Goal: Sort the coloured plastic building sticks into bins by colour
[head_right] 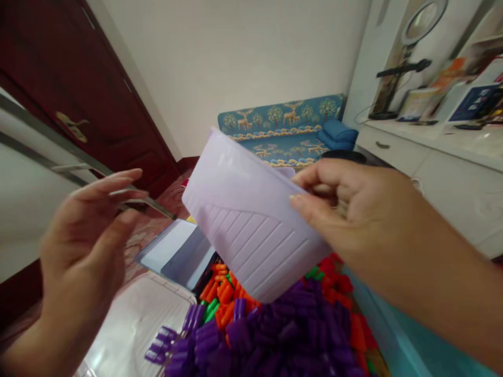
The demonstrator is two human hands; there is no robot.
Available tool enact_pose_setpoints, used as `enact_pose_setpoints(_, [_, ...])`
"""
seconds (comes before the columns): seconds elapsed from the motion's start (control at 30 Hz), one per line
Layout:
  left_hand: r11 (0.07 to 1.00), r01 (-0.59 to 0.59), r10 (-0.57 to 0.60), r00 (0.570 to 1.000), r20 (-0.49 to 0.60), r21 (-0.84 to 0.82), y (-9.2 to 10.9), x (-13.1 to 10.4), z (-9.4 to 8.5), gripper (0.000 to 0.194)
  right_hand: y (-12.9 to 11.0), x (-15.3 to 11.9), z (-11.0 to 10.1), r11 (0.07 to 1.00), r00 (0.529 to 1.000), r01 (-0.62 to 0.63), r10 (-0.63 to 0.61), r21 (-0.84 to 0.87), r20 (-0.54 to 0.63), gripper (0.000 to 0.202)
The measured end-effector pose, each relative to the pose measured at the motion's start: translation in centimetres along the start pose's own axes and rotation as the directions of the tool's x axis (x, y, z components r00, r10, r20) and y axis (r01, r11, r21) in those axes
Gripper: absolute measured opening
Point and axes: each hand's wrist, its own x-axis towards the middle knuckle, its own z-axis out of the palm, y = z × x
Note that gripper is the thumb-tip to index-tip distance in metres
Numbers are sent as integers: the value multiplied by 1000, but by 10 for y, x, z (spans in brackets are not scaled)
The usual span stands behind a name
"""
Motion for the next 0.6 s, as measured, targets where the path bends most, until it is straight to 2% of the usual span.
enact_pose_setpoints(0.07, [986, -99, 68, 972, 225, 131, 23, -2, 7, 52, -32, 2, 11, 967, 973, 227, -231, -111, -20, 15])
enact_pose_setpoints(0.13, [985, -91, 30, 924, 381, 144, 40, -7, 19, 66, -59, 0, 23, 894, 910, 402, -413, -198, -16, 19])
enact_pose_setpoints(0.17, [993, -47, -3, 912, 411, 110, 45, -10, 25, 70, -69, -2, 30, 861, 882, 456, -471, -224, -12, 22])
enact_pose_setpoints(0.23, [998, 57, -60, 916, 397, 19, 50, -18, 37, 70, -83, -7, 40, 828, 853, 507, -522, -239, -3, 27])
enact_pose_setpoints(0.33, [994, 114, -104, 922, 372, -3, 45, -31, 47, 67, -92, -15, 49, 840, 859, 499, -512, -213, -6, 29])
enact_pose_setpoints(0.43, [989, 86, -126, 920, 372, 120, 32, -36, 42, 62, -92, -31, 49, 875, 878, 456, -473, -161, -81, 25])
enact_pose_setpoints(0.57, [936, 20, -174, 895, 410, 352, 8, -20, 24, 27, -77, -77, 48, 933, 912, 354, -360, -68, -197, 29])
enact_pose_setpoints(0.6, [923, 28, -192, 897, 399, 384, 2, -13, 19, 24, -69, -92, 49, 951, 924, 307, -308, -43, -228, 32])
